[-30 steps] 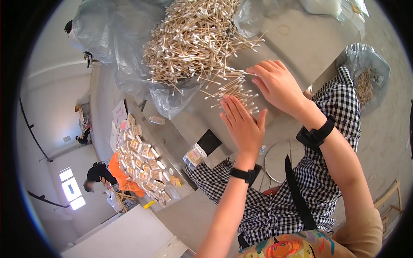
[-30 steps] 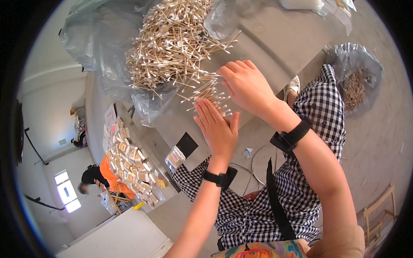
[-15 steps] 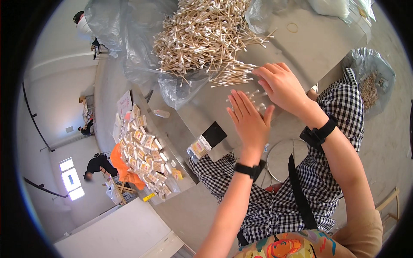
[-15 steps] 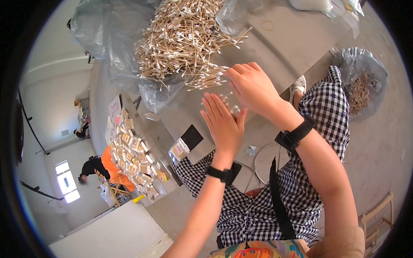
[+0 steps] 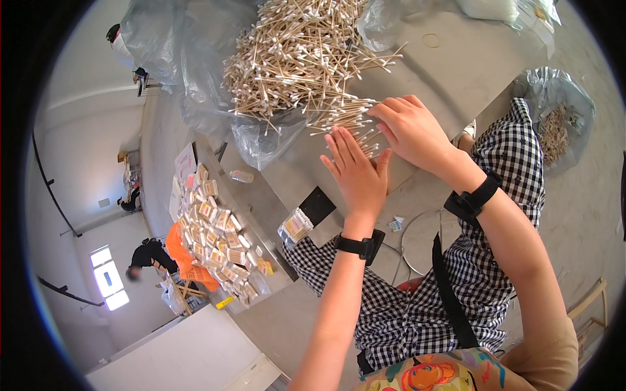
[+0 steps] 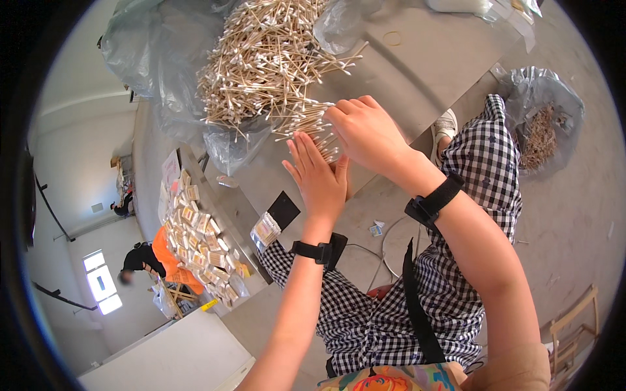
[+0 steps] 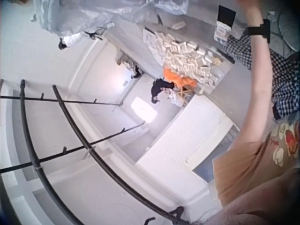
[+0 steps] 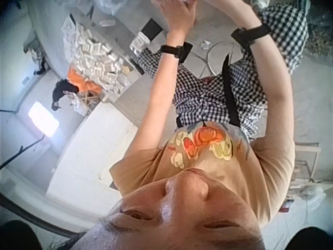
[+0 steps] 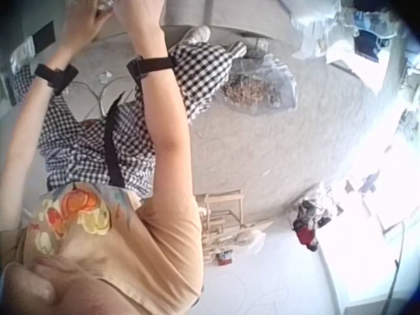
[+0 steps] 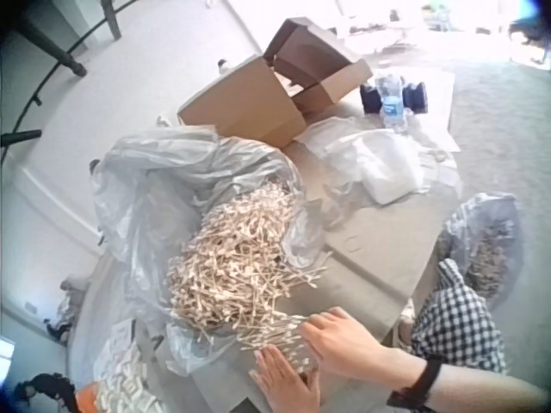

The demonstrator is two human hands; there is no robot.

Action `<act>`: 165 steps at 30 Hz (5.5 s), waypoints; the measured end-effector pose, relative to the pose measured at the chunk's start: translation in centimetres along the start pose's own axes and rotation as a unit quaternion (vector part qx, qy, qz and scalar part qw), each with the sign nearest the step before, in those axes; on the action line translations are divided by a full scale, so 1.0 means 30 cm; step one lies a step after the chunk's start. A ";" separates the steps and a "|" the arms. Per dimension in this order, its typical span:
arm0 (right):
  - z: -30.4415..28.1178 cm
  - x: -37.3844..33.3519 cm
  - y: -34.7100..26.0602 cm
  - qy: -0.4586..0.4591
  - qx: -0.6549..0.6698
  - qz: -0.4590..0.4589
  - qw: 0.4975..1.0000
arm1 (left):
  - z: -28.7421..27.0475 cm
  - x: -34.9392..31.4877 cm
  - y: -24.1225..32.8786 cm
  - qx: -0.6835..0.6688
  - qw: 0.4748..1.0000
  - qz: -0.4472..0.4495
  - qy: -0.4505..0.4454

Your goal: Sorting and packaging cotton swabs into small plastic bags.

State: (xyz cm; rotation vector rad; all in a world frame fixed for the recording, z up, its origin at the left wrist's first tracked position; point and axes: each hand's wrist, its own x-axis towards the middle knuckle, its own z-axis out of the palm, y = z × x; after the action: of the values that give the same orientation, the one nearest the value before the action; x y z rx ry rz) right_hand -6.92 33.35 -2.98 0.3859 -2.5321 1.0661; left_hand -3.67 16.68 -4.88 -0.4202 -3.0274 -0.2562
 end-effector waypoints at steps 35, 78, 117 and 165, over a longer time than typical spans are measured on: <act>0.000 -0.008 0.040 -0.023 -0.004 0.024 0.999 | -0.053 -0.072 -0.028 -0.007 0.999 0.036 -0.022; 0.086 -0.050 -0.068 0.114 0.530 0.311 0.781 | -0.074 -0.095 -0.025 -0.611 0.735 -0.218 0.199; 0.027 -0.044 0.019 -0.036 0.283 0.187 0.940 | 0.000 -0.114 0.037 -0.003 0.998 0.056 0.012; 0.057 -0.082 0.044 -0.042 0.163 -0.013 0.986 | 0.011 -0.114 0.026 0.015 0.999 0.042 0.014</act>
State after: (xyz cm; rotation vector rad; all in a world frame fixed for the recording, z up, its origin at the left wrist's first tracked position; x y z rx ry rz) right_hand -5.62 33.25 -5.97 0.5601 -2.4138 1.4878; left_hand -0.18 16.58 -5.42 -0.5351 -2.9744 -0.2079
